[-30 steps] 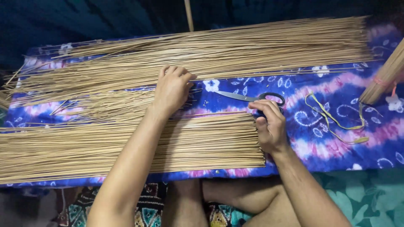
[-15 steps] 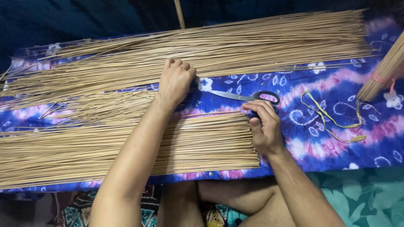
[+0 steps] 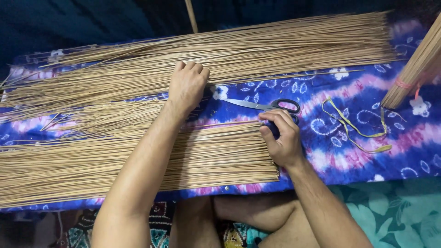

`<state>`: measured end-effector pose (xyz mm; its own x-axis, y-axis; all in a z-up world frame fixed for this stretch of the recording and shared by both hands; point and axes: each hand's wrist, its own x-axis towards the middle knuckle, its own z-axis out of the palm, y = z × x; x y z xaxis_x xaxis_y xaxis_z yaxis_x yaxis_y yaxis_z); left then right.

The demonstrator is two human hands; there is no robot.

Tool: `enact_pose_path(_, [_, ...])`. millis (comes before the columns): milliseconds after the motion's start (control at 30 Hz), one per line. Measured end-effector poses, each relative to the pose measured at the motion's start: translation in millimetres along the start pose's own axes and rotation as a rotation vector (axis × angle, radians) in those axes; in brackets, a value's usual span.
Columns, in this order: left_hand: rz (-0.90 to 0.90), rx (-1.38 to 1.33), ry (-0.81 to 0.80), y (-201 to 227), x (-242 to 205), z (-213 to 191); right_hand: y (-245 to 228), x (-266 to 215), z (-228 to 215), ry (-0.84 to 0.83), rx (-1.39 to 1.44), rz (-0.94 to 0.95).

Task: Sorting and trimming thin bamboo sticks using scissors on a low table.

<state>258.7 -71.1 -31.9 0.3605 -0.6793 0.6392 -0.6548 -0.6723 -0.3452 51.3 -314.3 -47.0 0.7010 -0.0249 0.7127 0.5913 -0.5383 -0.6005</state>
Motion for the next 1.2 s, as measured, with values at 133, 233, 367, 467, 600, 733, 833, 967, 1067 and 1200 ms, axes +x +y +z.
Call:
enact_pose_path(133, [-0.011, 0.006, 0.025, -0.1, 1.2, -9.6, 2.1, -1.2, 1.0, -0.001, -0.02, -0.009])
enact_pose_path(233, [-0.02, 0.008, 0.033, -0.1, 1.4, -20.6, 4.5, -0.4, 0.4, 0.014, -0.027, -0.032])
enact_pose_path(367, [-0.041, -0.026, 0.033, 6.5, -4.0, -31.3, 13.0, -3.2, -2.2, 0.086, -0.05, -0.071])
enact_pose_path(467, [-0.06, -0.067, 0.01, 24.5, -8.3, -64.6, 0.1, -0.7, -5.9, 0.168, -0.139, -0.134])
enact_pose_path(600, [-0.061, -0.133, -0.027, 66.1, -37.5, -112.7, -32.5, 0.8, -7.7, 0.197, -0.355, -0.256])
enact_pose_path(733, [-0.079, -0.173, -0.044, 88.4, -59.9, -180.5, -41.9, -5.8, 7.3, 0.057, -0.395, -0.335])
enact_pose_path(833, [-0.09, -0.163, -0.06, 88.7, -81.1, -198.0, -33.4, -10.8, 14.6, -0.019, -0.411, -0.375])
enact_pose_path(967, [-0.132, -0.155, -0.059, 80.2, -110.4, -219.1, -32.1, -12.2, 8.7, -0.067, -0.485, -0.435])
enact_pose_path(1067, [-0.184, -0.127, -0.042, 64.5, -136.4, -229.1, -18.5, -14.1, -5.7, -0.077, -0.552, -0.438])
enact_pose_path(1200, [-0.231, -0.092, 0.006, 34.8, -168.2, -234.2, -17.9, -10.1, -29.3, -0.06, -0.654, -0.402])
